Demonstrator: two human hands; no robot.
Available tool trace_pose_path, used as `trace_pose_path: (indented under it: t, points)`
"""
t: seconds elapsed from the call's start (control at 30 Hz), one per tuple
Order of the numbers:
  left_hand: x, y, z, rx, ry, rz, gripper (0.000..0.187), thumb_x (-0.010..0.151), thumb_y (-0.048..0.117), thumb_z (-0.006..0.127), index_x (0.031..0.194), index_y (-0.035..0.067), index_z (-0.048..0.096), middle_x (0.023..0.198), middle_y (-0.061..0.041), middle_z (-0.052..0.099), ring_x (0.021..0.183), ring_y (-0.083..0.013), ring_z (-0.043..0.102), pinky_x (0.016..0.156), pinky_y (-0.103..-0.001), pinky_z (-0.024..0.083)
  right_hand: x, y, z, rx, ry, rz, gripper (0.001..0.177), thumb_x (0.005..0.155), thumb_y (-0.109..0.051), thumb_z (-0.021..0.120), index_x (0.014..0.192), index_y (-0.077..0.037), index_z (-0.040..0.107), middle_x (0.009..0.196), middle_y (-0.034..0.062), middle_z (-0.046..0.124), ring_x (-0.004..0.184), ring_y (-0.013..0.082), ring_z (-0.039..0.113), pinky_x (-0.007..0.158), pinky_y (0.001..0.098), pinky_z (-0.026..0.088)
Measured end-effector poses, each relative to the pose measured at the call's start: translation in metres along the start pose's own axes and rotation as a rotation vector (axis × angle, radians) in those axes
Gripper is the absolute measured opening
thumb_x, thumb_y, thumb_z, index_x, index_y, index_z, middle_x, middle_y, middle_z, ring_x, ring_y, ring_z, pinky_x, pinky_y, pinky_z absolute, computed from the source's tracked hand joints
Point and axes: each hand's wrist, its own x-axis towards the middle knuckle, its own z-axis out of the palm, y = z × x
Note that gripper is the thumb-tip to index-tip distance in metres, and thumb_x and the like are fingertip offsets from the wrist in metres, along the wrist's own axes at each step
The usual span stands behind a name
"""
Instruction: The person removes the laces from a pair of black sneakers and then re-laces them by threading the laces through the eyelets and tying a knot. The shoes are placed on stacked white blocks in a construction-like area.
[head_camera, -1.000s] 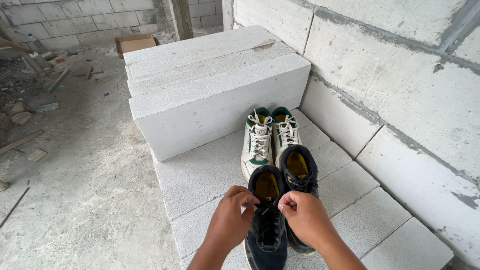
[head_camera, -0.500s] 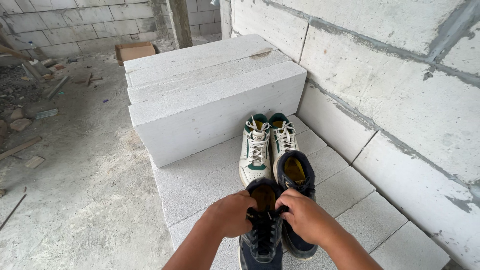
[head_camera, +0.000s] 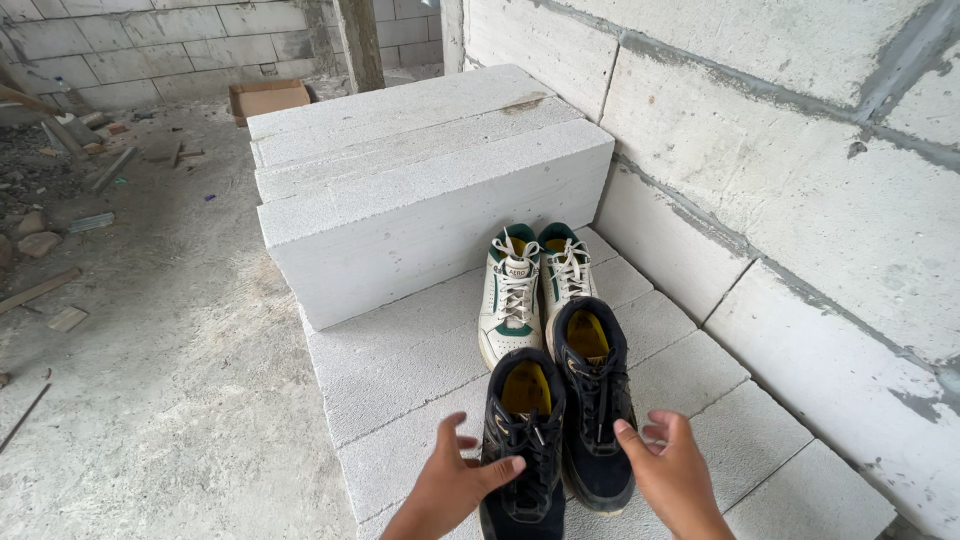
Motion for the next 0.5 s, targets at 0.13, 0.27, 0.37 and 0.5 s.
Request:
trace_pose_path:
  t: [0.13,0.27,0.37,0.5]
  points:
    - [0.019,-0.014,0.019,-0.139,-0.018,-0.007,0.099,0.076,0.035,0.089,0.148,-0.004,0.033,0.130,-0.025,0.063,0.125,-0.0347,0.068,0.105,-0.038,0.056,0.016,0.001,0.004,0.042,-0.176,0.082,0.088,0.089,-0.061,0.064,0.148,0.001,0.045,0.133,0.0252,0.065,0.125,0.0356,0.068,0.103,0.0461,0.056]
    - [0.028,-0.019,0.042,0.072,0.188,-0.022,0.080,0.087,0.040,0.080,0.146,0.001,0.043,0.131,-0.019,0.057,0.125,-0.0301,0.062,0.104,-0.036,0.053,0.018,-0.017,0.003,0.156,-0.258,0.161,0.086,0.088,-0.059,0.064,0.158,-0.015,0.039,0.139,0.0185,0.061,0.133,0.0327,0.058,0.109,0.0476,0.048]
    - [0.026,-0.024,0.054,-0.038,0.284,0.058,0.070,0.090,0.035,0.074,0.145,0.003,0.045,0.126,-0.017,0.064,0.120,-0.0284,0.065,0.103,-0.037,0.051,0.011,-0.027,0.003,0.334,-0.268,0.158,0.084,0.084,-0.050,0.070,0.156,-0.019,0.042,0.131,0.0174,0.067,0.130,0.0294,0.061,0.111,0.0451,0.045]
    - [0.025,-0.018,0.062,-0.527,0.294,0.210,0.066,0.086,0.021,0.068,0.143,0.001,0.043,0.124,-0.020,0.070,0.115,-0.0275,0.074,0.099,-0.037,0.058,0.004,-0.025,0.003,0.493,-0.181,0.132,0.077,0.081,-0.034,0.076,0.150,-0.012,0.053,0.124,0.0169,0.070,0.123,0.0274,0.065,0.111,0.0416,0.042]
